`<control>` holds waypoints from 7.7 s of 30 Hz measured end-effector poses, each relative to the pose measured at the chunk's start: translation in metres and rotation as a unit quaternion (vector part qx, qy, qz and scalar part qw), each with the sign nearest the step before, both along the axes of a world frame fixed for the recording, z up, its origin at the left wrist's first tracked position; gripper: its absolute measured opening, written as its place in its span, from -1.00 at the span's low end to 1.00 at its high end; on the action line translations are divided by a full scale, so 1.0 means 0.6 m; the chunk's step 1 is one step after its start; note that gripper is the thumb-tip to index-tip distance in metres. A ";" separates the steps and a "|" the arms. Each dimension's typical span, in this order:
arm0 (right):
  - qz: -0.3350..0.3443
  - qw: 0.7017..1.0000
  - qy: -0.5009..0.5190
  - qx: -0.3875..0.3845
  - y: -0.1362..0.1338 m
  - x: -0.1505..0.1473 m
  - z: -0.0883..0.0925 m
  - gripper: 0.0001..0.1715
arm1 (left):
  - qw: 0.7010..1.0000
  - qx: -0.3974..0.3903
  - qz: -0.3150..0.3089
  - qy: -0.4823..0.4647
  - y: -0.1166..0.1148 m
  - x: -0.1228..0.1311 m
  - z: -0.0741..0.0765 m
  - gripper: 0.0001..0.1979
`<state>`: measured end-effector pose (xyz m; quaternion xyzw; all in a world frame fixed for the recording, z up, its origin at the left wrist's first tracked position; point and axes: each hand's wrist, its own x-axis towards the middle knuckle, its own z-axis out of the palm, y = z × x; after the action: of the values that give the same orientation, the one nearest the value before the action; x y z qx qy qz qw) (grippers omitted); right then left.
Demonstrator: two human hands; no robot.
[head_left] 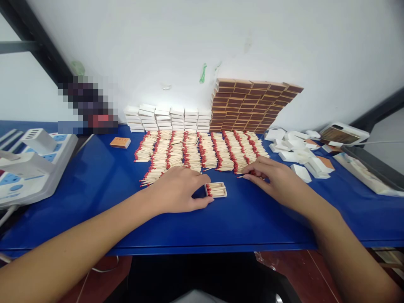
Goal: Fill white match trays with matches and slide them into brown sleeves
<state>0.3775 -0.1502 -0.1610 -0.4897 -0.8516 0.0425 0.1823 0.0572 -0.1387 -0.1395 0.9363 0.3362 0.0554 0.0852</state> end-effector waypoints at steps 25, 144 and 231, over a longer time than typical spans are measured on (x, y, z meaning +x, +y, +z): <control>0.041 0.999 -0.004 0.028 -0.046 -0.093 0.041 -0.87 | 1.000 0.004 -0.006 -0.023 0.001 -0.001 -0.004 -0.65; 0.114 0.993 -0.003 0.016 -0.062 -0.138 0.025 -0.69 | 0.999 0.035 -0.008 -0.022 -0.002 -0.005 -0.009 -0.66; -0.238 0.945 -0.137 0.178 0.318 -0.188 0.244 -0.56 | 0.998 0.010 0.049 -0.029 0.008 -0.018 -0.001 -0.62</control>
<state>0.2648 0.0406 -0.0146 -0.6387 -0.7207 -0.2220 0.1525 0.0467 -0.1337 -0.1398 0.9175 0.3785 0.0905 0.0827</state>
